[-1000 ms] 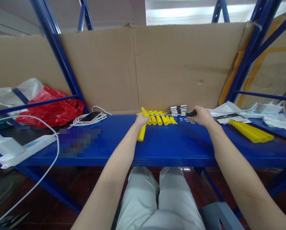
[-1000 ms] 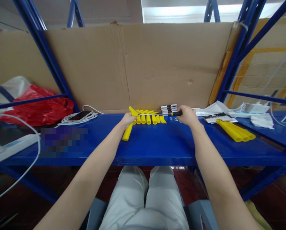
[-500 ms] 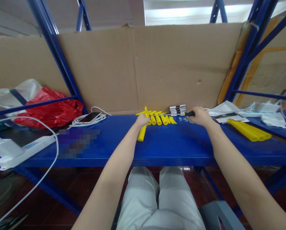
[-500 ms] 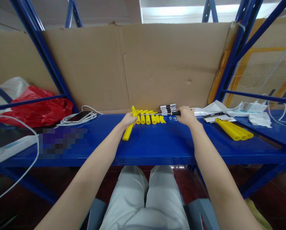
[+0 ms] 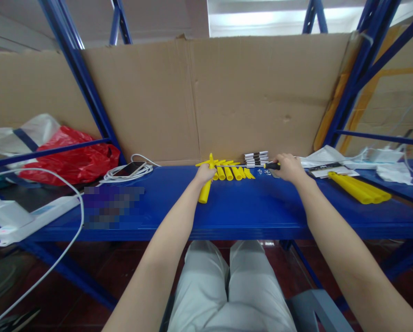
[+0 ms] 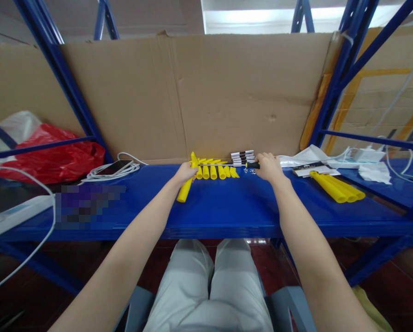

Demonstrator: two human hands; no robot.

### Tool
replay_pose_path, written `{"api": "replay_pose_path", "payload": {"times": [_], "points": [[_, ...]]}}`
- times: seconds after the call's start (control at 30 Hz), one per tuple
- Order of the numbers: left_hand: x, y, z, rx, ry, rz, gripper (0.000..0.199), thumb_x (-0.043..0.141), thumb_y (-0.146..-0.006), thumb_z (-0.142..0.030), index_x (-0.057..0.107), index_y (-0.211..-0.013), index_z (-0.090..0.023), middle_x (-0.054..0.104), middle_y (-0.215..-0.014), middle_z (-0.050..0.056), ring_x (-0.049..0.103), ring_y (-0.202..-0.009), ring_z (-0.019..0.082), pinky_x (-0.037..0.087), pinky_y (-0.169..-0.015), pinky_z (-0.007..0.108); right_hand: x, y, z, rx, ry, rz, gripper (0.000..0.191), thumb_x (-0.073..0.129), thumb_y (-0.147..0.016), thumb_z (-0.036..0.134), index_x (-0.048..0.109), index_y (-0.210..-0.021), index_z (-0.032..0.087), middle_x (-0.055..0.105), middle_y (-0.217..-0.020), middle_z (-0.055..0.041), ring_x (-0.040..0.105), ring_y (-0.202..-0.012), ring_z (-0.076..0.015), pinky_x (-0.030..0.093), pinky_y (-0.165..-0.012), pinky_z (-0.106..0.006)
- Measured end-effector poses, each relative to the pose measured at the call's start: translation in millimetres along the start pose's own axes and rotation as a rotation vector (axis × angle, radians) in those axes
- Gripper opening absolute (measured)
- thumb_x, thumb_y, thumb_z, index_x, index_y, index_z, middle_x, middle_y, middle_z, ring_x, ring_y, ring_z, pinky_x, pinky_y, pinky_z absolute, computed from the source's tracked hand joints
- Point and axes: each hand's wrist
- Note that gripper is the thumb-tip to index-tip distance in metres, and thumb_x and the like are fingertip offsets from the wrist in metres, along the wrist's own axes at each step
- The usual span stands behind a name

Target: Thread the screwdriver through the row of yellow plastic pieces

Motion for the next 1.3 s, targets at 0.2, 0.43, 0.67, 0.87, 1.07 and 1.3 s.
{"api": "replay_pose_path", "payload": {"times": [0.2, 0.43, 0.67, 0.87, 1.07, 1.3], "points": [[0.2, 0.0, -1.3, 0.010, -0.008, -0.021, 0.016, 0.055, -0.083, -0.007, 0.071, -0.084, -0.009, 0.052, -0.044, -0.002, 0.053, -0.041, 0.013, 0.045, -0.051, 0.022, -7.9, 2.1, 7.5, 0.088, 0.025, 0.125, 0.028, 0.061, -0.082, 0.029, 0.063, -0.108, 0.022, 0.074, -0.094, -0.0133, 0.067, -0.090, -0.0325, 0.043, -0.075, -0.039], [0.2, -2.1, -0.2, 0.035, -0.045, -0.017, 0.018, 0.052, -0.086, -0.007, 0.070, -0.086, -0.008, 0.058, -0.052, -0.001, 0.053, -0.043, 0.011, 0.044, -0.051, 0.020, -7.0, 2.0, 8.3, 0.025, 0.056, 0.080, 0.031, 0.055, -0.082, 0.026, 0.065, -0.110, 0.017, 0.073, -0.105, -0.0175, 0.064, -0.099, -0.0344, 0.043, -0.079, -0.041], [0.0, 1.8, -2.3, 0.030, -0.063, -0.013, 0.017, 0.053, -0.086, -0.006, 0.070, -0.086, -0.007, 0.060, -0.054, 0.000, 0.054, -0.044, 0.011, 0.043, -0.051, 0.020, -0.6, 1.2, 4.0, 0.003, 0.035, 0.023, 0.034, 0.057, -0.082, 0.031, 0.070, -0.109, 0.016, 0.068, -0.107, -0.0178, 0.057, -0.104, -0.0356, 0.042, -0.084, -0.045], [0.1, 2.3, -2.3, 0.024, -0.086, -0.007, 0.017, 0.054, -0.086, -0.007, 0.071, -0.087, -0.005, 0.063, -0.057, 0.001, 0.051, -0.043, 0.010, 0.042, -0.048, 0.019, -0.5, 0.3, 1.5, 0.008, 0.059, -0.002, 0.028, 0.061, -0.081, 0.031, 0.068, -0.106, 0.019, 0.065, -0.105, -0.0154, 0.054, -0.101, -0.0333, 0.040, -0.083, -0.043], [0.2, 3.0, -3.1, 0.025, -0.103, -0.017, 0.018, 0.054, -0.085, -0.005, 0.072, -0.090, -0.004, 0.066, -0.062, 0.003, 0.053, -0.044, 0.009, 0.041, -0.047, 0.018, -7.2, 3.7, 12.0, 0.099, 0.093, 0.055, 0.032, 0.060, -0.083, 0.033, 0.062, -0.112, 0.019, 0.070, -0.099, -0.0149, 0.061, -0.095, -0.0325, 0.040, -0.082, -0.041], [0.0, -5.0, 3.7, 0.044, -0.132, -0.033, 0.019, 0.056, -0.087, -0.010, 0.073, -0.092, -0.005, 0.071, -0.069, 0.007, 0.060, -0.050, 0.011, 0.043, -0.049, 0.018, -6.6, 3.1, 13.8, 0.071, 0.092, 0.156, 0.036, 0.057, -0.086, 0.028, 0.062, -0.120, 0.018, 0.073, -0.110, -0.0175, 0.065, -0.104, -0.0331, 0.044, -0.084, -0.040]]}}
Point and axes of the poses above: each hand's wrist, its own y-axis away from the middle knuckle, its own x-axis out of the palm, z = x × y
